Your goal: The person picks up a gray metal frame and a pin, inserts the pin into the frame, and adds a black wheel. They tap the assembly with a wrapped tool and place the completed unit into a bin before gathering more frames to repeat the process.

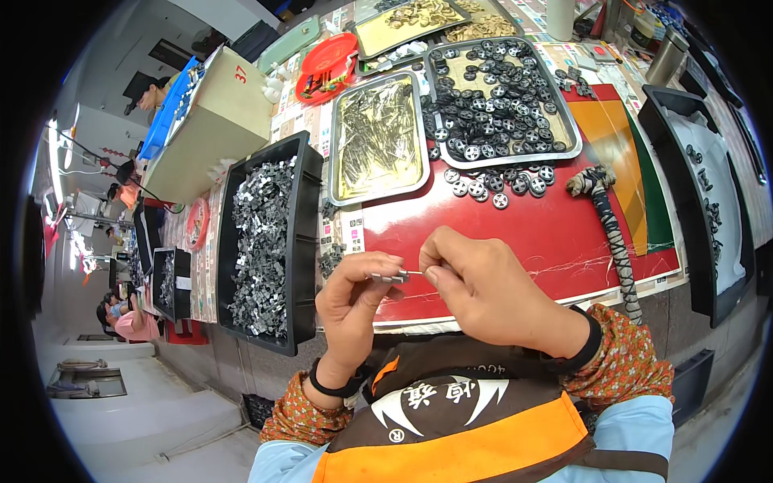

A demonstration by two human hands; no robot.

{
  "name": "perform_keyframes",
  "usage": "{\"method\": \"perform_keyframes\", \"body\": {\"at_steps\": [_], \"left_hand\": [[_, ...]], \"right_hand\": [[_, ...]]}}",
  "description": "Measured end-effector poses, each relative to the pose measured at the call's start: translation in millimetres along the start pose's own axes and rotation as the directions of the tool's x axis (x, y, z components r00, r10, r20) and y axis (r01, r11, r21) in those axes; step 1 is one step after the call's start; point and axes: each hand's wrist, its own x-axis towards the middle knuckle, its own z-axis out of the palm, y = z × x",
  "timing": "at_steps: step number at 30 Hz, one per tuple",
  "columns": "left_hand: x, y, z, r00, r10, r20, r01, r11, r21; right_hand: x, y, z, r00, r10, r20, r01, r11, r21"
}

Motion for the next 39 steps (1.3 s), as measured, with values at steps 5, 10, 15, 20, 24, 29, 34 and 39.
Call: {"method": "perform_keyframes", "body": {"at_steps": [5,10,15,20,24,29,34,39], "left_hand": [[7,-3,-8,0.96,0.207,0.187,-0.249,0.939,0.238],[15,-10,-14,0.944,-0.017,0.33,0.037,0.998,-0.056],[15,7,13,0.944,-0.215,0.252,0.292,0.9,-0.324],[16,8,13,0.88,-0.451,0.152,0.473,0.798,-0.372],[15,3,12,0.903,-0.416,0.108,0.429,0.85,-0.306],[11,7,15,0.945,-0.316,0.088,0.324,0.94,-0.103],[6,1,16,0.986,-0.144,0.083,0.135,0.985,0.105],[6,-2,12,0.955,-0.225,0.192,0.249,0.963,-0.108]], "right_hand": [[-3,0,-2,0.823,0.438,0.362,-0.564,0.545,0.621],[-12,19,15,0.892,0.378,0.248,-0.427,0.523,0.738],[-16,21,25,0.954,-0.095,-0.285,0.085,0.995,-0.047],[-17,32,30,0.892,-0.338,-0.299,0.225,0.908,-0.353],[-20,32,33,0.926,-0.226,-0.303,0.166,0.963,-0.213],[-18,28,16,0.972,0.222,-0.071,-0.184,0.917,0.355],[-17,30,8,0.887,0.391,0.245,-0.439,0.55,0.71],[-25,35,11,0.901,0.314,0.301,-0.409,0.379,0.83]]}}
